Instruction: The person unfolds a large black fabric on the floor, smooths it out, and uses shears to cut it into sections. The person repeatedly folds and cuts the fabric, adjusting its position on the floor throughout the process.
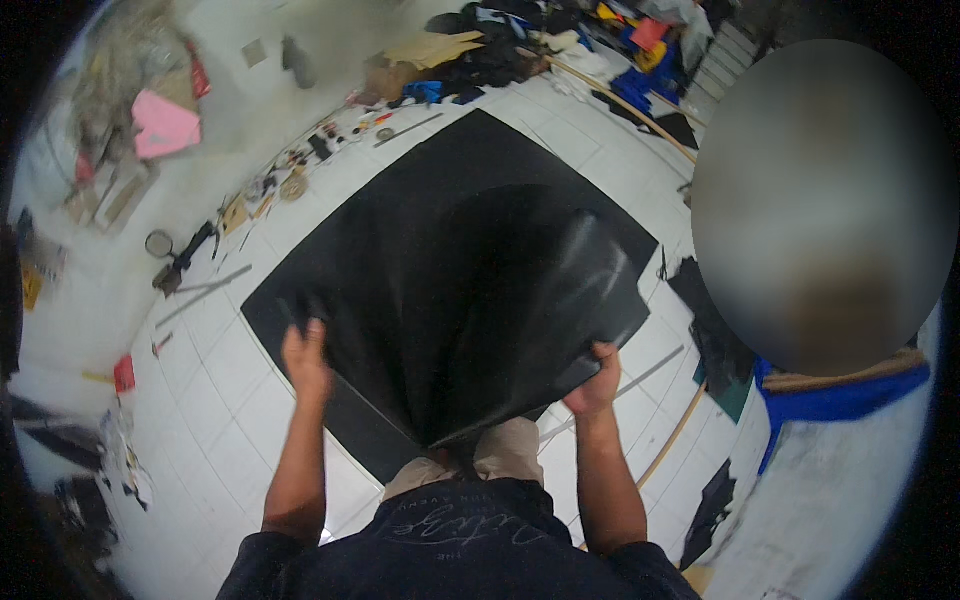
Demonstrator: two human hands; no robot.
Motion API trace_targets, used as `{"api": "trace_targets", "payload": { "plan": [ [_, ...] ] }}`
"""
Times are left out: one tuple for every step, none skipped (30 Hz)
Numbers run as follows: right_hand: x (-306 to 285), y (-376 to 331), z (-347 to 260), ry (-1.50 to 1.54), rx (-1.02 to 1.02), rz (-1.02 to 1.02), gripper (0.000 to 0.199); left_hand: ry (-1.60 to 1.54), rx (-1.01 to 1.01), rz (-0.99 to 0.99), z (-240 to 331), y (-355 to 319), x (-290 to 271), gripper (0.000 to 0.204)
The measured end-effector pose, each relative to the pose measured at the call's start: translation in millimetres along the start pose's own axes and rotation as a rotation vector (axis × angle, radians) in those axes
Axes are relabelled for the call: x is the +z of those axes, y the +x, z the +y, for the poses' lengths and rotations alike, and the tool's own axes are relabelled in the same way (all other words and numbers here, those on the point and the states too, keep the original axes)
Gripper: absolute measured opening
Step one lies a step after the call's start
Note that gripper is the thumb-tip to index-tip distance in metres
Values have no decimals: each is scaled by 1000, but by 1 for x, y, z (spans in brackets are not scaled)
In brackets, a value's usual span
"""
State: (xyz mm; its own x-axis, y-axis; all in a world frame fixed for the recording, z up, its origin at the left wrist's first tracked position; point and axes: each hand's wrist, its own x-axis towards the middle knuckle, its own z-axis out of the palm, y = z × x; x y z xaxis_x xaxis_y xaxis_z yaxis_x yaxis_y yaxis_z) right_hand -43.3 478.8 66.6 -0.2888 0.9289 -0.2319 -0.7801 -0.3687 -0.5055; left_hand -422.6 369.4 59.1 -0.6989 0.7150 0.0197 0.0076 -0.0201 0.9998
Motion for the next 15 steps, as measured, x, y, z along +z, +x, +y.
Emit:
{"api": "trace_targets", "payload": {
  "plan": [
    [-24, 11, -9, 14, -55, 57, 56, -97, 22, 27, 6, 21, -5, 29],
    [-47, 21, -20, 24, -111, 112, 54, -198, 42, 55, 12, 42, -6, 29],
    [-66, 30, -30, 63, -145, 122, 53, -200, 81, 83, 20, 62, -13, 31],
    [-84, 41, -37, 105, -173, 131, 52, -196, 121, 115, 29, 83, -22, 34],
    [-100, 48, -44, 138, -195, 145, 51, -223, 189, 130, 38, 102, -23, 37],
    [-111, 55, -49, 153, -231, 213, 50, -242, 262, 147, 54, 121, -25, 40],
    [-121, 63, -56, 162, -265, 284, 50, -201, 256, 190, 67, 139, -29, 45],
    [-131, 72, -60, 169, -298, 357, 50, -184, 340, 172, 80, 157, -27, 51],
    [-146, 84, -60, 197, -296, 365, 50, 123, 378, 336, 82, 186, -48, 59],
    [-172, 91, -66, 200, -317, 393, 50, 275, 388, 398, 92, 203, -50, 63],
    [-199, 93, -79, 190, -345, 430, 50, 116, 277, 400, 114, 208, -29, 56],
    [-211, 108, -79, 131, -438, 490, 49, -4, 247, 375, 129, 226, -27, 50],
    [-217, 124, -75, 163, -404, 537, 49, -149, 283, 299, 141, 245, -36, 45],
    [-223, 137, -70, 201, -365, 584, 49, -136, 361, 296, 155, 262, -45, 44],
    [-233, 147, -73, 188, -357, 585, 47, -93, 358, 340, 173, 270, -36, 44]
  ]
}}
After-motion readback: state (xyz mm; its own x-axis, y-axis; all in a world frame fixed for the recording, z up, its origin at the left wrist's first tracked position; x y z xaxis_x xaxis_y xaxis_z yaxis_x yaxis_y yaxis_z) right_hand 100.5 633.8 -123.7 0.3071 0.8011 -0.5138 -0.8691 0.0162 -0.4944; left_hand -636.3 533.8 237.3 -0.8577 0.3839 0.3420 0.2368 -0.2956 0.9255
